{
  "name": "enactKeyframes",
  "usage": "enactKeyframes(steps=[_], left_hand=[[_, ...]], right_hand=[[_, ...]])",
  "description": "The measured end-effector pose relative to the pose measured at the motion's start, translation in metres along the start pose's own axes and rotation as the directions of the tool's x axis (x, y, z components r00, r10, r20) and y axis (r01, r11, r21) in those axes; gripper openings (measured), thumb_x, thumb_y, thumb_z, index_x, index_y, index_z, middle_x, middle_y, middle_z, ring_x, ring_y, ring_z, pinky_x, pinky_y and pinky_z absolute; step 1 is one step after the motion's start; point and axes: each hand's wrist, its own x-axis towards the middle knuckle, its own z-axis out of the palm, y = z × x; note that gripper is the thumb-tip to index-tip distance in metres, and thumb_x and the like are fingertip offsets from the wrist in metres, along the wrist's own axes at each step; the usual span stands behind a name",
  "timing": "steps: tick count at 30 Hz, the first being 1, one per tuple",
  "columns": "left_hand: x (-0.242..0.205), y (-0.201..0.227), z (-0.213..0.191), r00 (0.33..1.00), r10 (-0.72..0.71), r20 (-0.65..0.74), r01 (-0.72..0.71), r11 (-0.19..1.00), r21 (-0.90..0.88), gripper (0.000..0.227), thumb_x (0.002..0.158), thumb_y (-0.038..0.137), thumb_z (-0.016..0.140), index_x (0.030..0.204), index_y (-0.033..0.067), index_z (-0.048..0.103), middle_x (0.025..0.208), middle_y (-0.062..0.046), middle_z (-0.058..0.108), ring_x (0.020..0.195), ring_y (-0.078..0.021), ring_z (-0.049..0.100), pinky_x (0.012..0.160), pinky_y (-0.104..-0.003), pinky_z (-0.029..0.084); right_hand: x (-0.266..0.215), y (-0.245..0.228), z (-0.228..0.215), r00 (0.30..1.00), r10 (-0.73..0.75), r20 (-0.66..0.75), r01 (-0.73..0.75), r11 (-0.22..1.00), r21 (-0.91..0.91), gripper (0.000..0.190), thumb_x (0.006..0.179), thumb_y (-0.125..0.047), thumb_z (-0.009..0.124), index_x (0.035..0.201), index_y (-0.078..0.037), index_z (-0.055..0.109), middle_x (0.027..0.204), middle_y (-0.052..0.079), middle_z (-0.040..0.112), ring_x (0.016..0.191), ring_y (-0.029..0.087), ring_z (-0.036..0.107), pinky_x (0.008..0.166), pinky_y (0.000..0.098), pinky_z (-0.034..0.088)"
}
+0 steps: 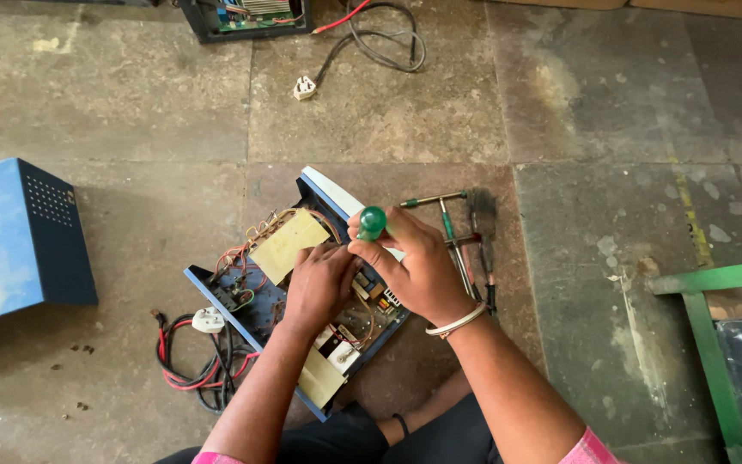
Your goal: The person sits on the floor and uses a screwdriver to adjust components inside an open electronic device. They repeatedly tighten and loosen screws on the internal circuitry and transformer while manipulating wires.
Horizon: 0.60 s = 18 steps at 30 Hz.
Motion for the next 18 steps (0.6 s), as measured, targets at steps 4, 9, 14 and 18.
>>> enactKeyframes(steps=[4,9,14,18], left_hand=[[-0.001,0.0,0.005,0.997,0.034,-0.062,-0.033,0.999,0.019,0.021,0.094,0.024,0.065,0.106,0.0086,0.071,0.109,-0.012,0.075,0.108,-0.0302,0.065,0.095,-0.045,0.044],[-0.002,-0.007,0.011,0.997,0.043,-0.059,-0.041,0.999,0.031,0.022,0.091,0.019,0.064,0.107,0.0087,0.073,0.111,-0.012,0.075,0.11,-0.0297,0.065,0.096,-0.044,0.044],[-0.004,-0.012,0.016,0.994,0.072,-0.083,-0.069,0.997,0.037,0.021,0.09,0.02,0.064,0.105,0.0083,0.073,0.111,-0.012,0.075,0.11,-0.0296,0.065,0.096,-0.045,0.044],[-0.004,-0.012,0.01,0.996,0.053,-0.065,-0.052,0.998,0.027,0.018,0.093,0.021,0.064,0.104,0.0099,0.072,0.108,-0.012,0.075,0.11,-0.0291,0.065,0.094,-0.044,0.044]], right_hand=[[0.001,0.005,0.003,0.999,0.038,-0.011,-0.038,0.998,0.044,0.026,0.099,-0.016,0.071,0.12,-0.002,0.064,0.113,0.011,0.072,0.106,0.022,0.075,0.089,0.0325,0.065],[-0.001,0.002,0.002,1.0,0.008,-0.006,-0.008,1.0,-0.004,0.023,0.1,-0.017,0.071,0.116,-0.003,0.064,0.111,0.01,0.073,0.104,0.021,0.077,0.087,0.031,0.065],[-0.001,-0.003,0.004,0.999,0.003,0.04,-0.001,0.998,-0.06,0.023,0.098,-0.018,0.073,0.113,-0.003,0.064,0.108,0.01,0.072,0.102,0.021,0.077,0.086,0.031,0.065],[0.0,-0.002,0.008,0.998,-0.054,0.02,0.055,0.995,-0.078,0.023,0.098,-0.017,0.072,0.115,-0.003,0.066,0.111,0.009,0.073,0.104,0.02,0.076,0.088,0.0311,0.065]])
